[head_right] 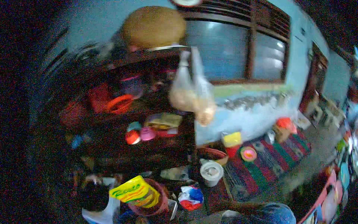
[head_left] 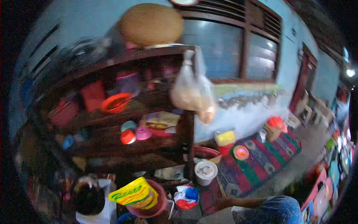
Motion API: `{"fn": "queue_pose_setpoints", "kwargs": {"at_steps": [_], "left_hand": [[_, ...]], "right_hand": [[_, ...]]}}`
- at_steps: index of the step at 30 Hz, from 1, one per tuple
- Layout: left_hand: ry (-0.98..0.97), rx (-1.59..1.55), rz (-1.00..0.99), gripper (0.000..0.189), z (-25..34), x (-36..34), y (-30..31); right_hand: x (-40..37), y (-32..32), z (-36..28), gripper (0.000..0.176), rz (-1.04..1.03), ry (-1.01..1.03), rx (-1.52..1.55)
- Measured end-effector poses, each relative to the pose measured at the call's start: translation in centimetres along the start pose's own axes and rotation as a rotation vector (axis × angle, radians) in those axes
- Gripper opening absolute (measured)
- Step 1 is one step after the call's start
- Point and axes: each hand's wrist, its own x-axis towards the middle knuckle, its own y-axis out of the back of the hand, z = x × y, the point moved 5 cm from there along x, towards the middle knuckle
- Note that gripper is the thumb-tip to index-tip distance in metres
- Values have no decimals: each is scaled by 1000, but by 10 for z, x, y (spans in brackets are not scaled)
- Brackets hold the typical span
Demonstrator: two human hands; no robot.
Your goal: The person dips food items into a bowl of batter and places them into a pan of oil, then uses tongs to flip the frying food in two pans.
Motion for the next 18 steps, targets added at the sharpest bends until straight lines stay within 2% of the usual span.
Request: {"fn": "queue_pose_setpoints", "kwargs": {"at_steps": [2, 5, 6, 7, 8, 9, 11, 12, 14, 15, 18], "left_hand": [[18, -106, -252, 33, 28, -47, -73], [118, -190, -715, 32, 60, -154, -181], [156, -189, -867, 32, 67, -193, -211], [195, -185, -1007, 31, 70, -229, -235], [209, -167, -1135, 31, 83, -262, -259], [220, -140, -1265, 31, 90, -294, -283], [205, -79, -1458, 31, 115, -345, -331], [181, -46, -1544, 30, 125, -362, -358], [136, 1, -1686, 30, 155, -415, -398], [105, 20, -1751, 30, 168, -443, -418], [21, 67, -1907, 29, 206, -518, -465]], "right_hand": [[-18, -25, 26, 48, 62, -60, -13], [-43, -74, 69, 48, 125, -170, -76], [-75, -64, 60, 48, 144, -224, -27], [-109, -44, 60, 38, 238, -291, 128], [-149, -4, 54, 29, 340, -361, 275], [-185, 27, 47, 29, 376, -426, 315], [-252, 41, 51, 43, 136, -753, 602], [-266, 28, 65, 43, 161, -825, 662], [-305, -3, 87, 40, 179, -810, 555], [-345, 6, 78, 39, 314, -858, 614], [-413, -49, 89, 42, 474, -1131, 703]]}}
